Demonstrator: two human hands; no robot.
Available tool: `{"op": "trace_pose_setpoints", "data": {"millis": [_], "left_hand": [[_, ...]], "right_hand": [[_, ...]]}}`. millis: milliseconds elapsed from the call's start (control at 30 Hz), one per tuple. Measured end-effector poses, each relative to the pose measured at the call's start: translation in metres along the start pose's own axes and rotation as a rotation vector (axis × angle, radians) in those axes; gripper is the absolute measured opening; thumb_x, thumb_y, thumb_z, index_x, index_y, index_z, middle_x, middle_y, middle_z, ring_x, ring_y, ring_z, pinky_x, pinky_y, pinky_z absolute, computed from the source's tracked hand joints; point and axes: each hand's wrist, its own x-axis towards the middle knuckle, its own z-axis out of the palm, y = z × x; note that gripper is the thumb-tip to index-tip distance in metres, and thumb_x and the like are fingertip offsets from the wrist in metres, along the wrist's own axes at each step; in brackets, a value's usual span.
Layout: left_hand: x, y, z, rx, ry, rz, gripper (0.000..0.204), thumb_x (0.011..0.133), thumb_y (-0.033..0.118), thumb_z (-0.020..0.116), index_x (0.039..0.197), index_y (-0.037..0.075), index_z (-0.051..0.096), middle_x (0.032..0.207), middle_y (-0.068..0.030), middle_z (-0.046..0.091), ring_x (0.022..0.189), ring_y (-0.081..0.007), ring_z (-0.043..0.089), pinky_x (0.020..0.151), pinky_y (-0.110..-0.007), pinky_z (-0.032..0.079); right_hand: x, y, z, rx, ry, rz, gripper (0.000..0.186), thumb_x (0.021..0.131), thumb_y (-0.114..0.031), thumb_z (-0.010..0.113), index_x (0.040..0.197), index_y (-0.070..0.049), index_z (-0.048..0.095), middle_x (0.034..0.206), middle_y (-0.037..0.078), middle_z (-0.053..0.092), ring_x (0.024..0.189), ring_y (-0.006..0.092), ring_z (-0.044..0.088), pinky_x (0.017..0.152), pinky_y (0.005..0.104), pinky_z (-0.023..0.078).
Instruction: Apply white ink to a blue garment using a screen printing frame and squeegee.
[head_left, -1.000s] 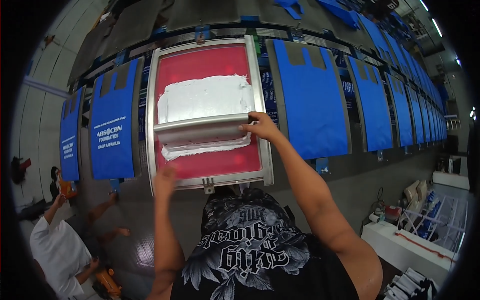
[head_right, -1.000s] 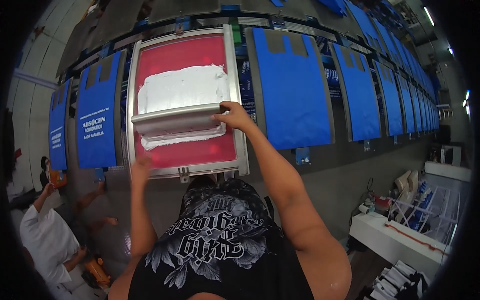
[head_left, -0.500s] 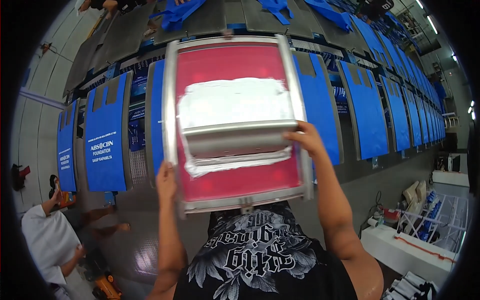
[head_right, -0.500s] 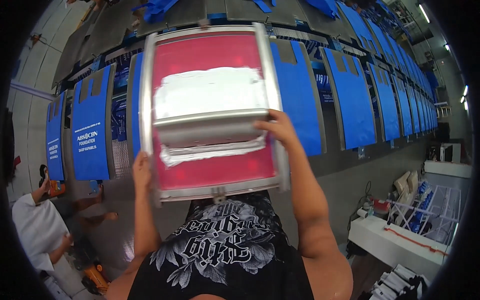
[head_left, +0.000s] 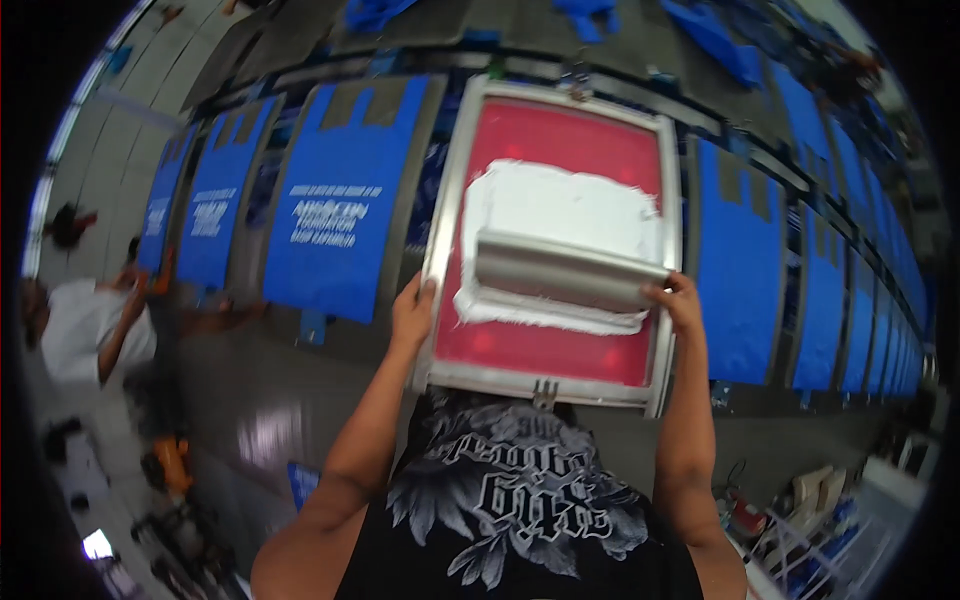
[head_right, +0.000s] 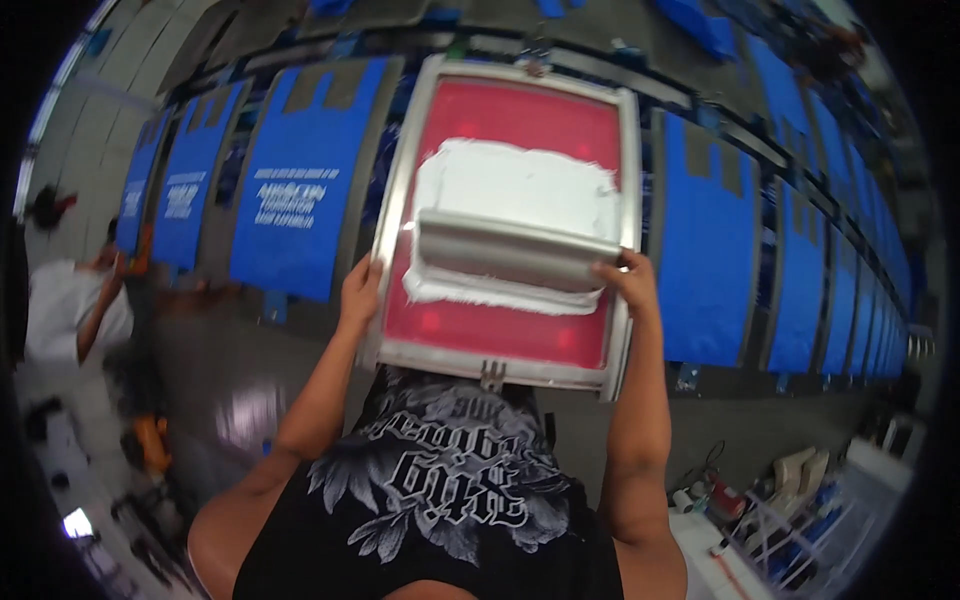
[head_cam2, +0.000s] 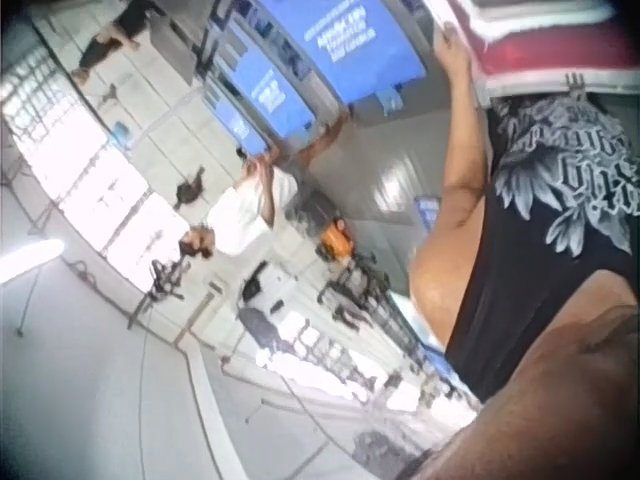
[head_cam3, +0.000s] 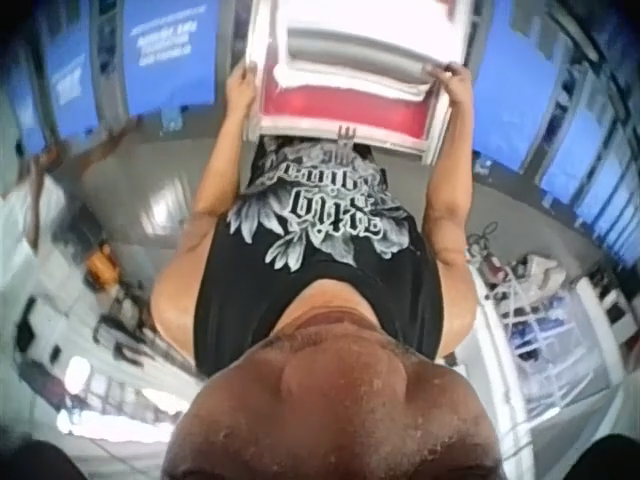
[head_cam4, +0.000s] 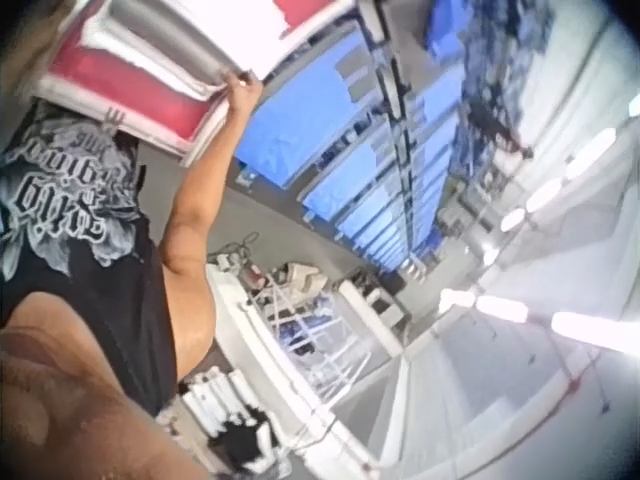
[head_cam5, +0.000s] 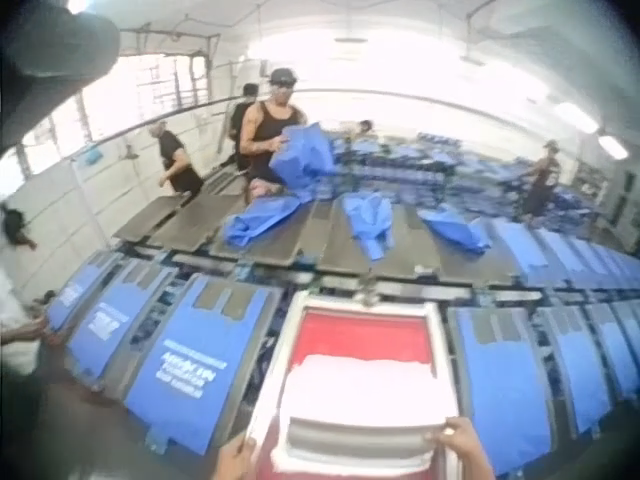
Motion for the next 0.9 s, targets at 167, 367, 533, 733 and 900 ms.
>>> {"op": "trace_pose_setpoints", "data": {"millis": [167,367,533,733,900], "left_hand": [[0.003,0.0,0.002,0.193,0.136,0.035,0.042,0.093,0.028,0.056,0.122,-0.001,0.055,0.115,-0.0161,0.063,0.103,-0.017,0.058,0.089,-0.029,0.043],[0.016,-0.01,0.01,0.008,0.075,-0.084,0.047,0.093,0.037,0.055,0.125,0.002,0.055,0.113,-0.0108,0.063,0.102,-0.014,0.055,0.089,-0.027,0.042],[0.016,-0.01,0.009,0.028,0.017,-0.025,0.049,0.094,0.038,0.054,0.127,0.003,0.054,0.111,-0.0096,0.063,0.1,-0.0134,0.056,0.088,-0.028,0.043],[0.008,-0.01,0.008,0.047,0.017,-0.019,0.049,0.094,0.038,0.053,0.128,0.002,0.052,0.111,-0.0103,0.063,0.098,-0.0149,0.056,0.086,-0.027,0.043],[0.015,-0.022,0.012,-0.01,0.019,-0.042,0.052,0.093,0.039,0.054,0.13,0.003,0.05,0.108,-0.0151,0.064,0.097,-0.0204,0.059,0.088,-0.03,0.043]], "right_hand": [[0.009,0.005,0.004,0.135,-0.041,-0.139,0.036,0.068,-0.013,0.076,0.1,0.002,0.067,0.085,0.007,0.066,0.081,0.0152,0.06,0.078,0.0301,0.046],[0.016,0.029,-0.001,0.051,-0.094,-0.143,0.041,0.071,-0.018,0.078,0.105,0.002,0.065,0.093,0.006,0.065,0.086,0.0128,0.057,0.081,0.0266,0.042],[0.011,0.033,0.004,0.176,-0.119,-0.111,0.044,0.069,-0.019,0.08,0.106,0.001,0.065,0.092,0.007,0.066,0.086,0.0143,0.058,0.082,0.0271,0.043],[0.007,0.026,0.006,0.172,-0.128,-0.111,0.044,0.07,-0.018,0.08,0.106,0.002,0.065,0.093,0.008,0.066,0.088,0.0146,0.059,0.083,0.0275,0.044],[0.012,0.035,0.005,0.149,-0.101,-0.151,0.043,0.07,-0.019,0.079,0.105,0.001,0.066,0.091,0.008,0.067,0.086,0.0148,0.059,0.081,0.0277,0.044]]}}
